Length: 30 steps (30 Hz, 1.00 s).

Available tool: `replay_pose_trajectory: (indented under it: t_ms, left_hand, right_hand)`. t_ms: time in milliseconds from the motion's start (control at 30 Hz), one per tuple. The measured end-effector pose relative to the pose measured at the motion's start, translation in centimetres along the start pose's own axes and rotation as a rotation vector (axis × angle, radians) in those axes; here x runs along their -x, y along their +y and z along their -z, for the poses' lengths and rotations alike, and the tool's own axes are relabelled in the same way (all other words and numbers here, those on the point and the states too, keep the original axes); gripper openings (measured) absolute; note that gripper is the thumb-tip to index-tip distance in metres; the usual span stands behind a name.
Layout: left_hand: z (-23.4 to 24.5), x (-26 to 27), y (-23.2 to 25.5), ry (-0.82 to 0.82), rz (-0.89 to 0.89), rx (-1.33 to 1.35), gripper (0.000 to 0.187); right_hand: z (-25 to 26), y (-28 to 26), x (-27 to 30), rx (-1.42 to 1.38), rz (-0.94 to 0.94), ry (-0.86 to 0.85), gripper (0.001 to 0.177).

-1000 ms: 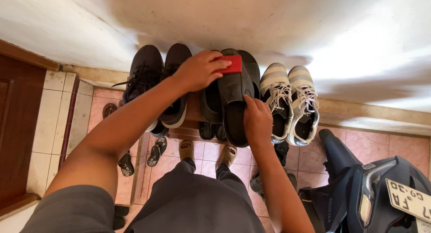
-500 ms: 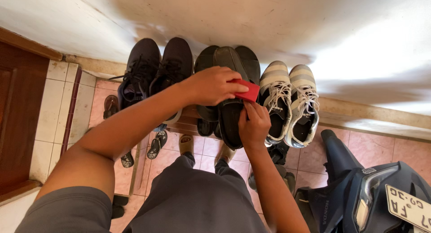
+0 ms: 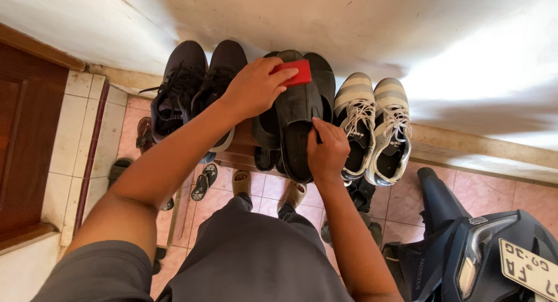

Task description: The person uses a red brush to scrub the exterior of a pair of black slip-on shoes on a wooden shoe rack. They rotate the shoes to clean different sides and then place them back on the rack.

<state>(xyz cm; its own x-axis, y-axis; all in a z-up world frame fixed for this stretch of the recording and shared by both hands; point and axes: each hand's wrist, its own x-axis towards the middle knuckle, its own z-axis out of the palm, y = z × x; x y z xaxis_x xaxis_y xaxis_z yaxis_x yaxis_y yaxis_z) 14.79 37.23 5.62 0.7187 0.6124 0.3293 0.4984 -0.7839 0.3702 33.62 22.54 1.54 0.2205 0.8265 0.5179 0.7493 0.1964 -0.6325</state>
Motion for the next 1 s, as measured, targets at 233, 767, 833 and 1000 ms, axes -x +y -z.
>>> replay_pose_trajectory:
  t_ms: [233,767,833,1000]
  left_hand:
    - [-1.4,0.9,0.5,-0.017,-0.007,-0.002,0.037]
    - [-1.0,3.3,0.7,0.199,0.196,0.208,0.052]
    - [-1.9,5.0,2.9,0.214,0.172,0.299,0.055]
    - [-3.7,8.8,5.5,0.283,0.366,0.407,0.055]
  right_hand:
    - [0.0,0.2,-0.3,-0.015,-0.004,-0.013,0.023]
    - [0.6,0.1,-0.3,-0.021,-0.026,-0.041,0.024]
    - [1.2,-0.5,-0.5,-0.004,-0.042,-0.090,0.028]
    - [3.5,-3.1,2.3,0.142,0.190,-0.423,0.041]
